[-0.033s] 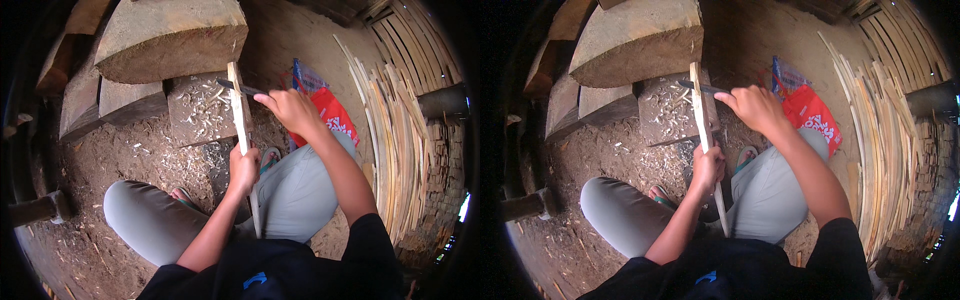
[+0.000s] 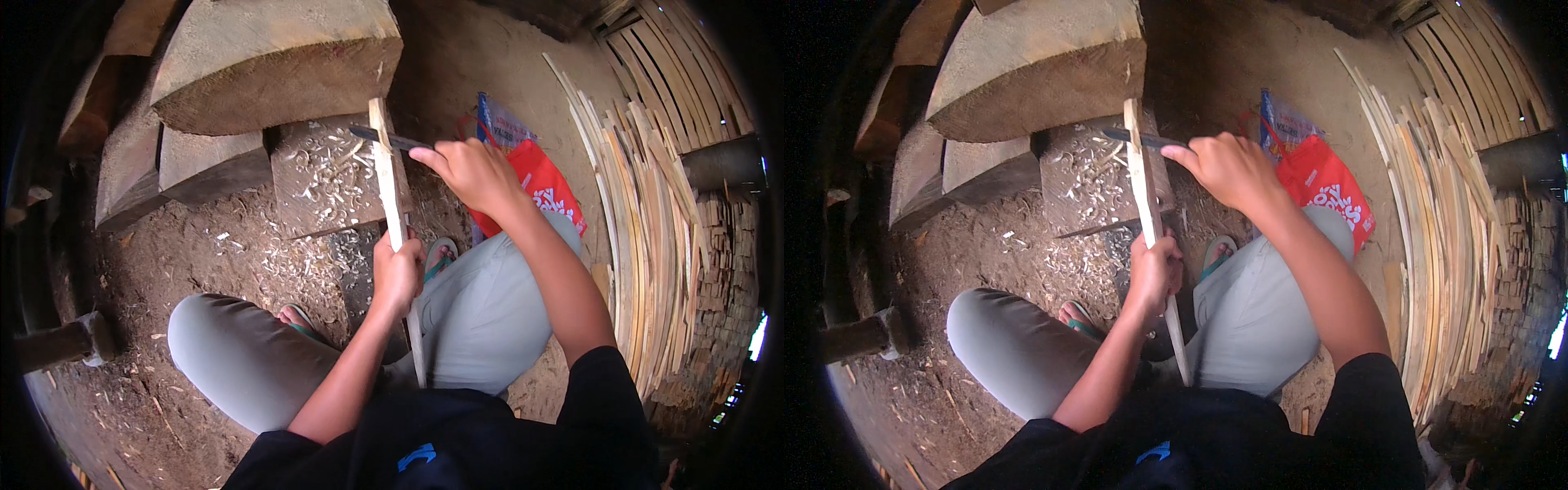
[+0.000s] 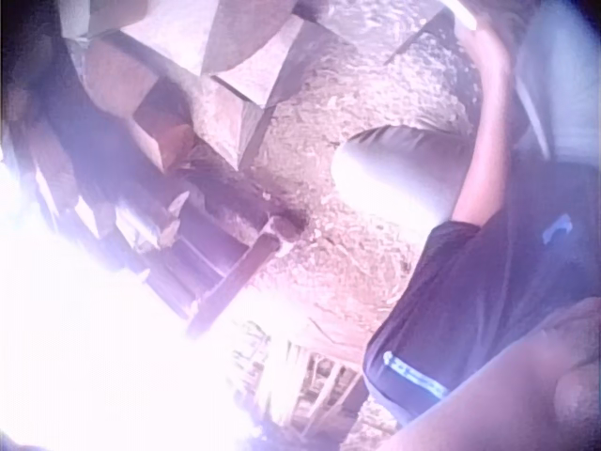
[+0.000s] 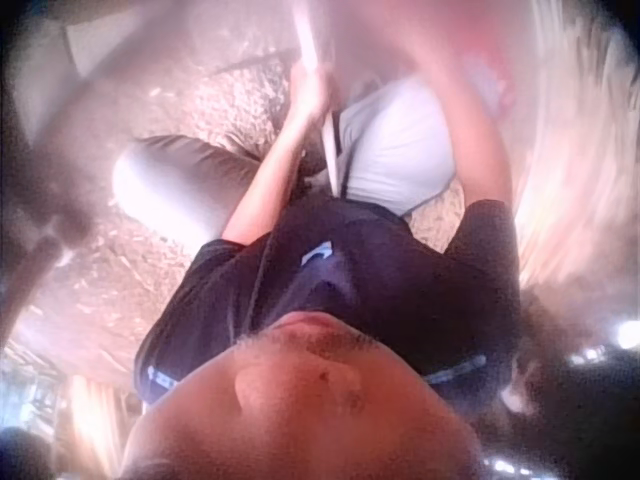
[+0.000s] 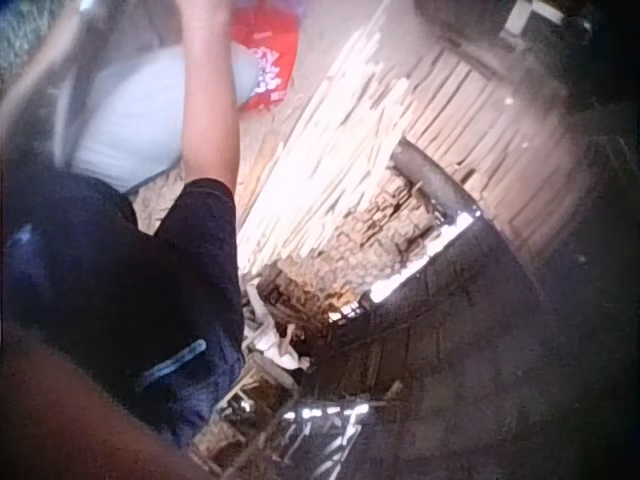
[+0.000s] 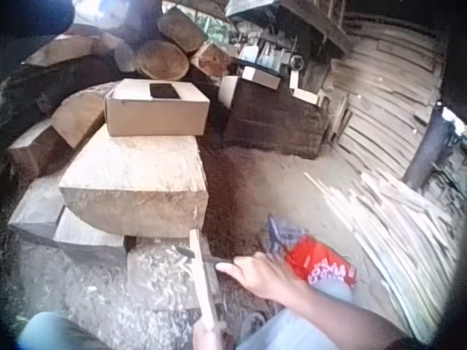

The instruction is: The person sits on the ground and uses a knife to shave a long piece of wood, removing thin strips of wood. The person holds the wood with the left hand and shaves with the right hand, then inspects the finished piece.

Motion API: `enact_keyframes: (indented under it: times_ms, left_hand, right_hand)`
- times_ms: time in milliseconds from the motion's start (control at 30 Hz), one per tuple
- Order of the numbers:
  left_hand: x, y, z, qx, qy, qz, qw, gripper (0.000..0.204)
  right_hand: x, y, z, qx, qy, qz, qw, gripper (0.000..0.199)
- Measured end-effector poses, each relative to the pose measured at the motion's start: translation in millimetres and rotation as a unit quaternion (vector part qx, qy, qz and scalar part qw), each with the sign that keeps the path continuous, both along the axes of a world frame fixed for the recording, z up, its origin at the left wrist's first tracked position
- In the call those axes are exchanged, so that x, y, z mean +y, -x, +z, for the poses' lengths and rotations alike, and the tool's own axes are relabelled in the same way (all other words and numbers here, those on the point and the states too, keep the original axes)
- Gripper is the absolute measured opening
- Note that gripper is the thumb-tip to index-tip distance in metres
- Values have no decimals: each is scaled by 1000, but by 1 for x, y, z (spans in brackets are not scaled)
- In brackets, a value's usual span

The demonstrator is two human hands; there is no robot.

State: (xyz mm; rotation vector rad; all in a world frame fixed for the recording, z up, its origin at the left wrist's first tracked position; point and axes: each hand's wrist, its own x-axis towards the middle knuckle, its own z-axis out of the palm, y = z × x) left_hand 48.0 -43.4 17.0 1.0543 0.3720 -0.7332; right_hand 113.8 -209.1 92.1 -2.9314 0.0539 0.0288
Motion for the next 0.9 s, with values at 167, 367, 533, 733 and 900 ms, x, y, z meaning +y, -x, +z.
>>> enact_keyframes:
  times_ms: [167,367,533,733,900]
  left_hand:
    - [2,-1,-9,-16,7,8,1000,6]
    - [-2,1,-10,-10,10,-3,1000,8]
    - [1,2,-2,-9,10,5,1000,4]
    - [-1,3,-9,-4,1,-8,1000,2]
    - [3,-1,-4,2,9,-4,1000,2]
  right_hand:
    - [3,12,-6,-7,-27,-12,1000,61]
    - [12,-10,-7,-38,-13,-18,999,63]
    - [-7,-3,-3,34,-69,-16,997,64]
    - [-11,-27,-11,10,-122,20,992,67]
    - [-18,-9,7,118,-119,-3,986,72]
